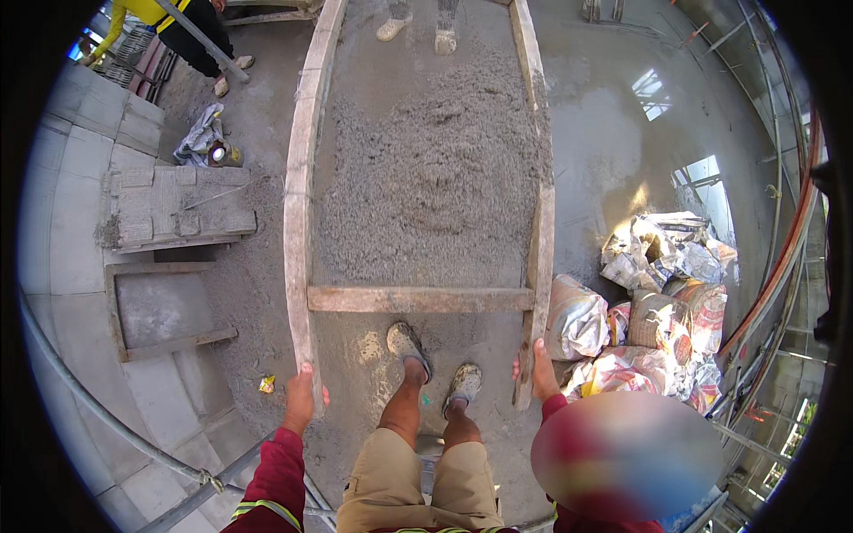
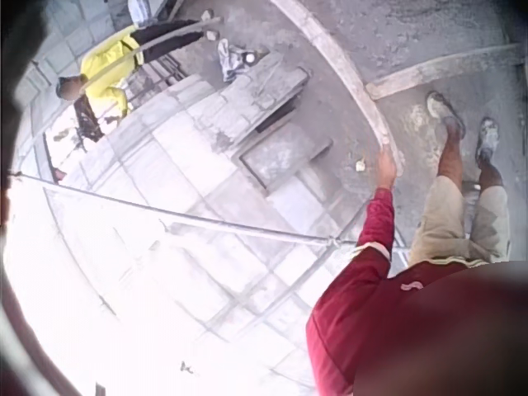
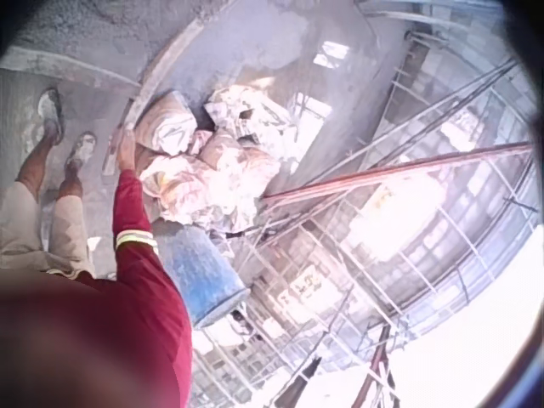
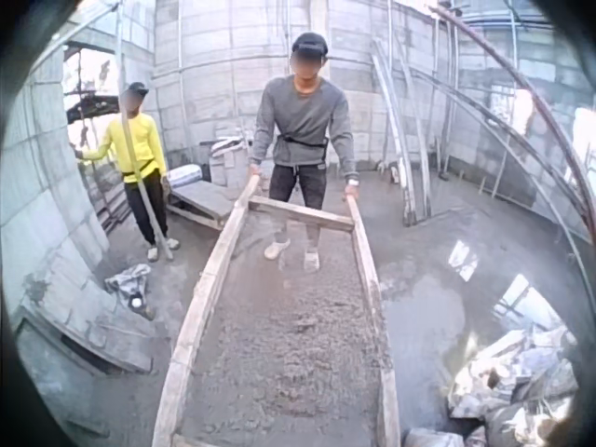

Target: The person and a coworker lift and shake a wooden sieve frame to sift dry construction material onto the floor. The person repeatedly picks up bags of material, pours them into the sieve, and then resumes shaking the frame with the coworker.

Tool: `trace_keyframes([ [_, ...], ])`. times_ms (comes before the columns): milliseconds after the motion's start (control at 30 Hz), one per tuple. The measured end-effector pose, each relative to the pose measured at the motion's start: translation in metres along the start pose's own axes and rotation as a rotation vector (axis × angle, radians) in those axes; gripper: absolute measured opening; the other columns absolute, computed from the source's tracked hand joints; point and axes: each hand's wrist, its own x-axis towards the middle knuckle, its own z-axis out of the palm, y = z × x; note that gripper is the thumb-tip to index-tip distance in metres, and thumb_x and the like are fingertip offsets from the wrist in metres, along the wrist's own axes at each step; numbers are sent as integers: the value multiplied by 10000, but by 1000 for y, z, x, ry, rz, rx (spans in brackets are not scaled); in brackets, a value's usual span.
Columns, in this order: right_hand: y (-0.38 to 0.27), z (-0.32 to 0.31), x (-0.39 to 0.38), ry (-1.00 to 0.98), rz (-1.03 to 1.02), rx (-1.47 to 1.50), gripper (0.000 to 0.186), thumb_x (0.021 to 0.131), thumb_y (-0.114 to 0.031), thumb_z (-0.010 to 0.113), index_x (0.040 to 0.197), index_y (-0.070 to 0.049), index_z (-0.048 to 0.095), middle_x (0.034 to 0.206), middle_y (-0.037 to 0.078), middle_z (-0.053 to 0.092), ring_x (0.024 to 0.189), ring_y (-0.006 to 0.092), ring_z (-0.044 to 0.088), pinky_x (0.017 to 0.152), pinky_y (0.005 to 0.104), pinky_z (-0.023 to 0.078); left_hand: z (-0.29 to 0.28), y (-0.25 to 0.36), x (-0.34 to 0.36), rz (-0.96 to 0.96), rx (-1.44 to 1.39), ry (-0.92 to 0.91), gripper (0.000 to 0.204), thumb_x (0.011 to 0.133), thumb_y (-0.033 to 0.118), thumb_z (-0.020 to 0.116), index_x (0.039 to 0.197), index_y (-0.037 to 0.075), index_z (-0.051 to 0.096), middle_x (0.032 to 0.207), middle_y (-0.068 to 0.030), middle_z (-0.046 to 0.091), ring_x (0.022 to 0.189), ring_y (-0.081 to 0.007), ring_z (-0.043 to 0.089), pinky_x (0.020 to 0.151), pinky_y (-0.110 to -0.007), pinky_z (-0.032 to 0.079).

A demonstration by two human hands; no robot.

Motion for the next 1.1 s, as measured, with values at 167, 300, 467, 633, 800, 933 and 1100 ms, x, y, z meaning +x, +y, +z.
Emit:
trace_keyframes([
  [167,-9,-26,-76,16,5,-58,786,931,-795,494,1159,-50,596,827,90,638,656,182,628,611,359,552,-14,-3,-88,-4,2,-60,805,965,752,463,1146,-21,597,656,-110,601,502,-217,615,478,-370,511],
  [300,-114,15,-93,2,-44,-103,813,893,-841,499,1148,-74,581,813,63,601,644,165,594,591,344,537,7,138,-96,-53,-1,-96,903,915,815,488,1280,-9,543,711,-105,581,517,-207,592,480,-372,514],
  [467,-248,68,-78,8,-180,-173,856,865,-871,502,1195,-83,557,851,63,575,650,156,577,574,335,533,6,275,-54,62,67,-151,997,850,888,487,1220,-35,553,740,-91,574,548,-203,595,504,-394,530],
  [633,-143,45,-131,103,-113,-138,830,892,-834,510,1206,-69,585,816,76,611,643,183,601,578,364,531,-13,154,-86,5,47,-101,877,870,889,446,854,25,592,671,-85,580,534,-214,601,493,-392,518],
  [800,-33,-14,-191,87,-10,-87,816,895,-844,482,1130,-73,610,818,97,640,631,203,619,571,387,541,-30,56,-170,17,14,-76,879,917,785,525,1172,-52,609,675,-149,617,511,-235,616,481,-388,519],
  [933,-76,30,-179,56,-21,-70,825,888,-852,484,1152,-78,590,815,80,597,637,195,598,580,372,541,-47,116,-163,16,39,-70,931,909,805,512,1229,-65,599,683,-135,606,518,-227,610,482,-387,519],
  [1100,-223,77,-116,63,-165,-135,901,822,-911,505,1122,-63,566,816,58,579,623,179,577,572,367,543,-13,265,-80,106,75,-108,1007,858,863,515,1315,-33,572,763,-124,605,550,-217,604,497,-388,516],
])
